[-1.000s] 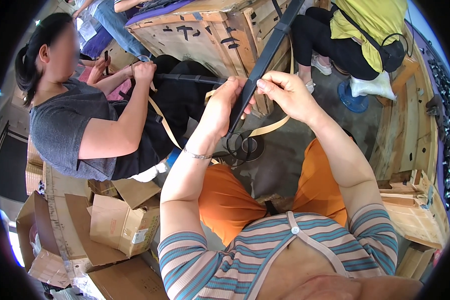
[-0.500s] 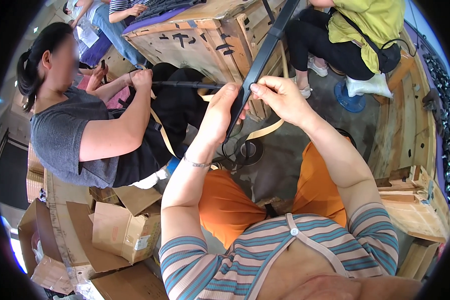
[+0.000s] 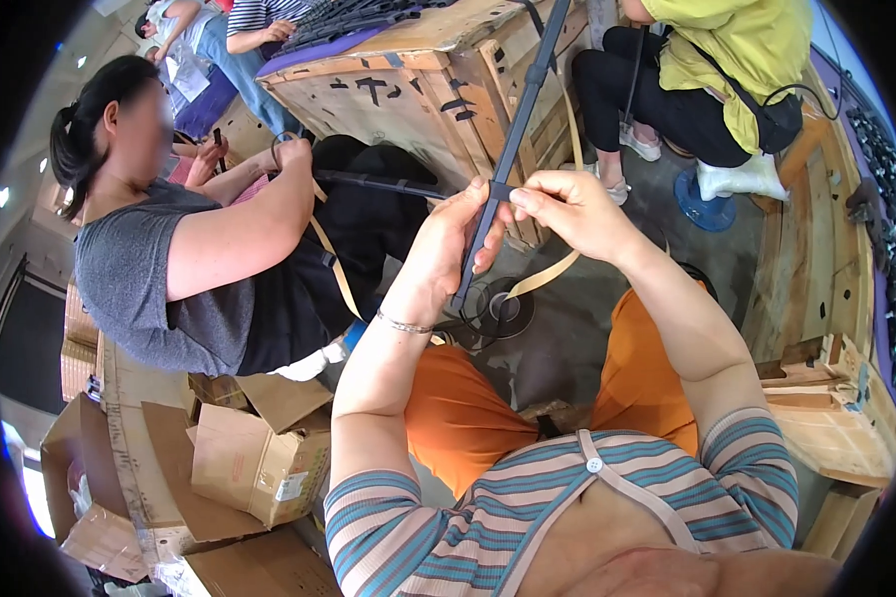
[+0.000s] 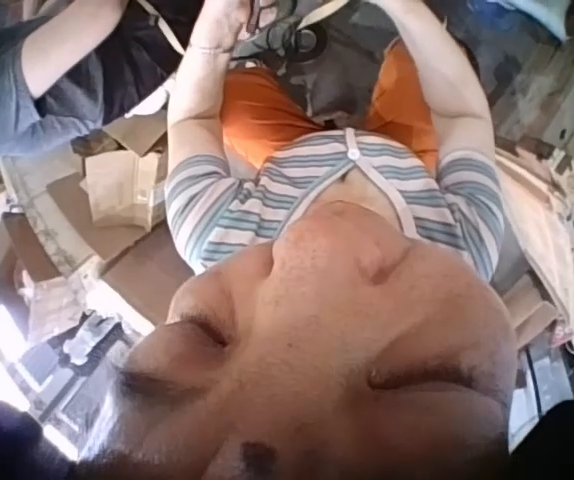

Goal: The recorder is applying adhesive strips to black rods as part of a manual manufacturing process.

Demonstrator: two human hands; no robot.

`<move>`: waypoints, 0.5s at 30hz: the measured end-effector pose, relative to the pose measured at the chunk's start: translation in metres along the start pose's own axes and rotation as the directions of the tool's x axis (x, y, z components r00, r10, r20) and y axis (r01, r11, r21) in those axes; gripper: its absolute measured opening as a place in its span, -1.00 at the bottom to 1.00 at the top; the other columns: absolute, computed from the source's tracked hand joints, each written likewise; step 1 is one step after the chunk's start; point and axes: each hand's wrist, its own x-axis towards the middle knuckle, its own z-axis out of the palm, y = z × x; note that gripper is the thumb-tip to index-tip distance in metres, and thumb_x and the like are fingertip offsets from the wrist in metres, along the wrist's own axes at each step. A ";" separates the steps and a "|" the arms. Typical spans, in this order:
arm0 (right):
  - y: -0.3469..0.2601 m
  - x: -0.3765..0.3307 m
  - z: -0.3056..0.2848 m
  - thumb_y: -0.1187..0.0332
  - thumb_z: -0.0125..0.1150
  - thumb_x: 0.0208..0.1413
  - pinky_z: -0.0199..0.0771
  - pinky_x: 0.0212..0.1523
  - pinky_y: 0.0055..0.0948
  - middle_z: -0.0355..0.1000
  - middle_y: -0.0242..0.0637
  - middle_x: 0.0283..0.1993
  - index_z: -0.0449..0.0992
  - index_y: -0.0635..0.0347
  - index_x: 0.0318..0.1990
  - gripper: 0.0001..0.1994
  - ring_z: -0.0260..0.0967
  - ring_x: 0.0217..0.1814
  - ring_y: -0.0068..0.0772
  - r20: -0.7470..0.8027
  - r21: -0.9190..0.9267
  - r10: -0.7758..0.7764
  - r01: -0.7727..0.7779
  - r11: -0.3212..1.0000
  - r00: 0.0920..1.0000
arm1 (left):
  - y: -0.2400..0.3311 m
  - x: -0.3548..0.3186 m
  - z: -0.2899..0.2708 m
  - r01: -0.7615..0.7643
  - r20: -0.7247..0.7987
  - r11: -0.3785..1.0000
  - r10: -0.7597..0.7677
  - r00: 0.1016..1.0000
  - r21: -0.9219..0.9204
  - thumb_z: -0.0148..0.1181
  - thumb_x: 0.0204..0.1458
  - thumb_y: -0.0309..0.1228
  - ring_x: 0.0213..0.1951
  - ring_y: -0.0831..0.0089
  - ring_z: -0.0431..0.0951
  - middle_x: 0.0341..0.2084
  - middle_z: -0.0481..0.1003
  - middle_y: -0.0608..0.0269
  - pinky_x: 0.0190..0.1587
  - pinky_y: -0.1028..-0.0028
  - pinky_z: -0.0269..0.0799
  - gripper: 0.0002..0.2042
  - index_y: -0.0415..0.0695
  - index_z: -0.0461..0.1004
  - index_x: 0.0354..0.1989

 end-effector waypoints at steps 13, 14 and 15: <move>-0.007 -0.003 -0.005 0.23 0.05 0.12 -0.10 -0.63 -0.66 0.08 -0.58 -0.71 0.45 0.24 -0.56 -0.70 -0.06 -0.65 -0.77 0.038 -0.049 0.007 -0.006 0.999 0.999 | 0.011 -0.008 -0.007 -0.063 0.298 0.982 0.114 0.948 -0.176 -0.05 0.10 -0.41 -0.84 0.64 0.16 -0.63 0.40 0.07 -0.82 0.70 0.01 -0.84 -0.27 0.27 -0.29; -0.007 -0.003 -0.005 0.23 0.05 0.12 -0.10 -0.63 -0.66 0.08 -0.58 -0.71 0.45 0.24 -0.56 -0.70 -0.06 -0.65 -0.77 0.038 -0.049 0.008 -0.006 0.999 0.999 | 0.011 -0.008 -0.008 -0.062 0.281 0.983 0.109 0.953 -0.171 -0.05 0.10 -0.41 -0.84 0.64 0.16 -0.63 0.40 0.07 -0.82 0.70 0.01 -0.84 -0.27 0.27 -0.29; -0.007 -0.004 -0.005 0.23 0.05 0.12 -0.09 -0.63 -0.66 0.08 -0.58 -0.71 0.45 0.24 -0.56 -0.70 -0.06 -0.64 -0.78 0.042 -0.047 0.015 -0.013 0.999 0.999 | 0.011 -0.008 -0.009 -0.052 0.284 0.978 0.109 0.953 -0.203 -0.07 0.11 -0.40 -0.84 0.62 0.17 -0.63 0.41 0.06 -0.83 0.70 0.02 -0.83 -0.28 0.27 -0.29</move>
